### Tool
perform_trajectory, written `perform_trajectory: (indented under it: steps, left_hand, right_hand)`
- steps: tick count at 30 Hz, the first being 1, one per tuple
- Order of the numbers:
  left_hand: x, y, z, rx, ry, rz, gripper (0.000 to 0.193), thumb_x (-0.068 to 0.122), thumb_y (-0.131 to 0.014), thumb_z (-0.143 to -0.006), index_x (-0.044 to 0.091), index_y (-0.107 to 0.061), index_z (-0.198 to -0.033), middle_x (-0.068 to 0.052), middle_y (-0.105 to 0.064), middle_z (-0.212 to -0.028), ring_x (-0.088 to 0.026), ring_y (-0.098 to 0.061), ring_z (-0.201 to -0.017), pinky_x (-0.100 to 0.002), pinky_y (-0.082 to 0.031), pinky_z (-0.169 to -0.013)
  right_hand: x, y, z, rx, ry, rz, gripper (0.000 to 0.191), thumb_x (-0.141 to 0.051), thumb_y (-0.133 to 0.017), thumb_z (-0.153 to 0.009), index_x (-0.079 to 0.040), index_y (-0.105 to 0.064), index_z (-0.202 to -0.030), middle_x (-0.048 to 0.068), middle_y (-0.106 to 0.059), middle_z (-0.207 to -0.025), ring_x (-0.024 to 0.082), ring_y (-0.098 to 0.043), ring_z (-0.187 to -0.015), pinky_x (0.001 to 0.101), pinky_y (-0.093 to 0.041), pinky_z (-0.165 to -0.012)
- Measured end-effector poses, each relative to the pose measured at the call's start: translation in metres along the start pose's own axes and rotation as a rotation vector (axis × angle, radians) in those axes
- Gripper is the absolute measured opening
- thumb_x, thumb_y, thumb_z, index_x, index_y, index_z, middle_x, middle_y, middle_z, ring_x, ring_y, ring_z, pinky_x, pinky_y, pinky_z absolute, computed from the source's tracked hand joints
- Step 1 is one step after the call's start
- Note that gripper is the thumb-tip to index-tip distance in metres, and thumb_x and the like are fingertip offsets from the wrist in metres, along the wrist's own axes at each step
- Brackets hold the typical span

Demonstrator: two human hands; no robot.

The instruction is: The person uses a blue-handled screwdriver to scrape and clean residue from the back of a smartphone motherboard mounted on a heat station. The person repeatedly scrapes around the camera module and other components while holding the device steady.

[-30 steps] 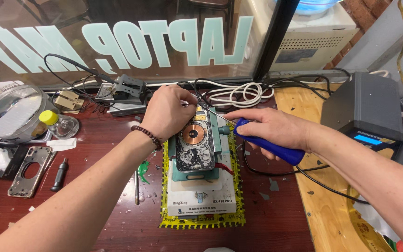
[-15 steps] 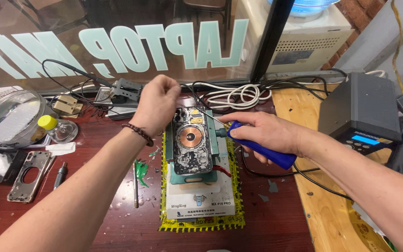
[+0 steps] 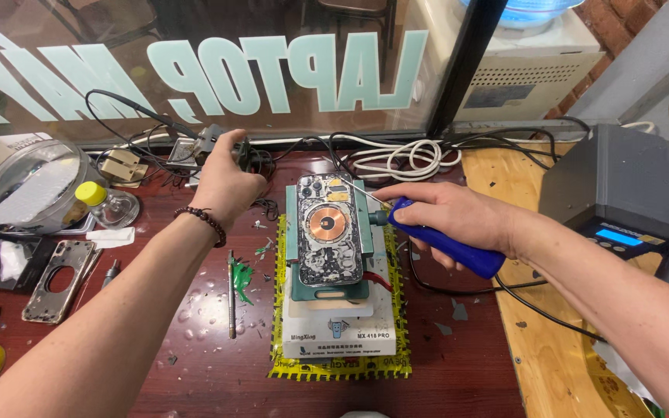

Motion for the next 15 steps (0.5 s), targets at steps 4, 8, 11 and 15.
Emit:
perform_trajectory:
  steps: [4,8,11,15]
  left_hand:
    - [-0.001,-0.019,0.004,-0.115,0.268,0.144,0.048,0.004,-0.067,-0.087,-0.001,-0.065,-0.134,-0.012,-0.073,-0.096,-0.019,-0.064,-0.082,-0.034,-0.051,-0.069]
    - [0.028,-0.036,0.01,-0.175,0.125,0.14,0.042,0.02,-0.069,-0.094,-0.001,-0.065,-0.13,-0.008,-0.076,-0.105,-0.011,-0.07,-0.09,-0.026,-0.056,-0.076]
    - [0.043,-0.054,0.018,-0.318,0.143,0.199,0.039,0.02,-0.064,-0.096,0.001,-0.066,-0.13,-0.008,-0.077,-0.107,-0.009,-0.07,-0.089,-0.025,-0.056,-0.077]
    - [0.05,-0.065,0.026,-0.378,0.195,0.235,0.032,0.013,-0.06,-0.096,0.002,-0.073,-0.124,-0.007,-0.079,-0.106,-0.009,-0.07,-0.087,-0.025,-0.057,-0.079]
  right_hand:
    - [-0.002,-0.002,0.002,-0.051,0.044,-0.042,0.054,-0.032,-0.057,-0.091,-0.034,-0.055,-0.145,0.004,-0.057,-0.07,0.013,-0.053,-0.043,0.0296,-0.047,-0.037]
    - [-0.002,-0.003,0.003,-0.061,0.01,-0.033,0.055,-0.032,-0.056,-0.091,-0.037,-0.055,-0.146,0.005,-0.056,-0.068,0.014,-0.052,-0.042,0.0289,-0.046,-0.037]
    - [-0.005,-0.004,0.002,-0.02,0.029,-0.013,0.052,-0.033,-0.057,-0.092,-0.034,-0.056,-0.144,0.004,-0.058,-0.07,0.013,-0.054,-0.044,0.0287,-0.047,-0.038]
    - [-0.005,-0.004,0.002,-0.016,0.02,-0.008,0.053,-0.032,-0.057,-0.091,-0.037,-0.057,-0.144,0.005,-0.056,-0.069,0.014,-0.054,-0.043,0.0293,-0.047,-0.038]
Point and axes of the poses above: each hand's wrist, its own z-axis away from the middle knuckle, its own y-axis out of the back of the hand, x = y × z, the point moved 5 cm from there along -z, towards the middle knuckle
